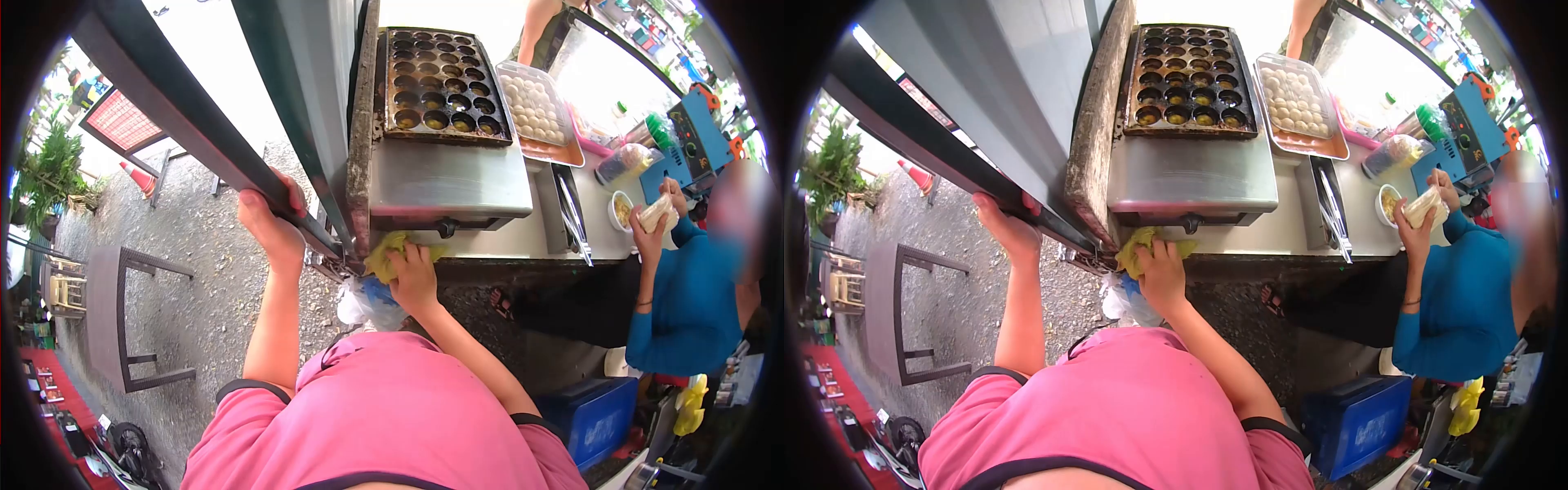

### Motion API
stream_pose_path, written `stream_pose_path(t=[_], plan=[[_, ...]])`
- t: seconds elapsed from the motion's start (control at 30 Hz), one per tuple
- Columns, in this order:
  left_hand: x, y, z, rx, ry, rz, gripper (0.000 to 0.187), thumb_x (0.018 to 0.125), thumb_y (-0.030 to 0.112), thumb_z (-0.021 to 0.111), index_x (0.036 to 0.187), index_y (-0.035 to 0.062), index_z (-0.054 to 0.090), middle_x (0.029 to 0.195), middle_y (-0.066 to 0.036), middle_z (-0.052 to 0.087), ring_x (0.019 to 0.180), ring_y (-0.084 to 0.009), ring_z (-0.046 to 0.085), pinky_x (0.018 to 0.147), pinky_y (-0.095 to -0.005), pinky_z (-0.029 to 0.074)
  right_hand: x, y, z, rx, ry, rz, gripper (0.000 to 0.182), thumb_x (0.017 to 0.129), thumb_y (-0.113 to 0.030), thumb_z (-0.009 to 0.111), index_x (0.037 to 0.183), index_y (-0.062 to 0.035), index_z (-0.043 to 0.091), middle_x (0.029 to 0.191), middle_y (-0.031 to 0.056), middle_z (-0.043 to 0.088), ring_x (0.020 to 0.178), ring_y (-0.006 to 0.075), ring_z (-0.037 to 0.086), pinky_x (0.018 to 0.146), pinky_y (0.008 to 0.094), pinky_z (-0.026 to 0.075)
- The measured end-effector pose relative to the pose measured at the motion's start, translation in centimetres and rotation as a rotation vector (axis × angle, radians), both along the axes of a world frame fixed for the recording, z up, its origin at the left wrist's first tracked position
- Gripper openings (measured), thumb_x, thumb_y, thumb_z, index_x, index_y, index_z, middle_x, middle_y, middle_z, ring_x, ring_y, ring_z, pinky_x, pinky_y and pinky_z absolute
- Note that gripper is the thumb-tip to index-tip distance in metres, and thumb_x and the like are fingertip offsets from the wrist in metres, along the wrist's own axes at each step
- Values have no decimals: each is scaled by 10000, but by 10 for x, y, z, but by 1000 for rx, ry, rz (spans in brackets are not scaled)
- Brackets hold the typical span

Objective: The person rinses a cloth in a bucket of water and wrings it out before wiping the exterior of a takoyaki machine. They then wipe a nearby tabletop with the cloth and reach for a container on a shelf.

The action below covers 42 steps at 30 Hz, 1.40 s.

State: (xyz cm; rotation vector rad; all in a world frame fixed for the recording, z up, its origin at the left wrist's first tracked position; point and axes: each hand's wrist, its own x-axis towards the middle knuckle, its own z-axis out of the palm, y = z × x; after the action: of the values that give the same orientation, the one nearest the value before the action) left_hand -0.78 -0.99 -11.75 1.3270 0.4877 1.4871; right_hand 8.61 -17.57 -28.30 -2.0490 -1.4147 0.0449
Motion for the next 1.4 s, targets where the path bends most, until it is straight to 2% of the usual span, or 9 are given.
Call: stream_pose_path(t=[0.27,0.4,0.47,0.57,0.7,0.77,0.97,1.2,1.4], plan=[[-4,10,-9,33,-42,-116,624,938,619,350,840,18,483,576,-49,469,468,-115,425,435,-240,319,10,-14,-21,2,88,191,406,586,-10,682,975,-117,646,1081,122,564,982,342,511,872,397,451],[-5,8,-9,28,-33,-84,589,951,592,352,865,26,490,594,-44,483,480,-106,430,445,-235,329,32,-72,25,4,412,156,432,564,-2,711,984,-63,629,1019,141,612,950,328,595,847,368,489],[-6,5,-9,-4,-27,-68,576,952,584,362,876,30,499,621,-38,497,491,-99,435,453,-230,337,39,-95,71,68,782,-6,599,568,81,739,1111,-38,515,1016,128,616,955,184,600,821,295,490],[-6,6,-11,-5,-15,-51,575,951,579,371,875,25,505,633,-37,499,494,-99,436,453,-229,335,59,-121,116,236,899,-44,720,545,98,764,1172,-58,447,1083,104,580,1013,168,566,874,292,462],[-7,7,-11,11,-12,-71,579,955,573,367,859,20,506,628,-36,491,498,-100,435,465,-233,336,86,-110,172,421,680,-147,618,622,94,710,1162,-58,453,1049,79,597,974,148,582,827,276,478],[-8,6,-10,20,-2,-76,573,959,567,362,862,20,504,630,-37,490,503,-100,436,469,-233,336,103,-95,181,431,486,-246,586,637,52,684,1178,-48,480,1066,109,601,999,205,580,864,318,469],[-6,5,-11,20,-28,-81,561,967,555,347,870,22,493,640,-46,494,515,-100,437,472,-232,334,93,-29,174,-32,-233,-361,634,636,-109,733,1233,-59,528,1106,158,591,1026,355,508,928,427,412],[-5,7,-11,28,-52,-103,566,963,566,345,861,27,484,629,-50,490,500,-103,427,462,-234,327,44,37,172,43,-144,-10,636,585,-83,761,1190,-114,568,1079,91,591,1022,313,495,892,415,429],[-5,3,-5,24,-25,-69,584,955,584,345,855,26,483,605,-45,479,496,-105,428,461,-235,328,29,43,163,4,-361,-56,616,532,-130,799,1112,-175,596,1018,48,551,976,271,491,820,394,429]])
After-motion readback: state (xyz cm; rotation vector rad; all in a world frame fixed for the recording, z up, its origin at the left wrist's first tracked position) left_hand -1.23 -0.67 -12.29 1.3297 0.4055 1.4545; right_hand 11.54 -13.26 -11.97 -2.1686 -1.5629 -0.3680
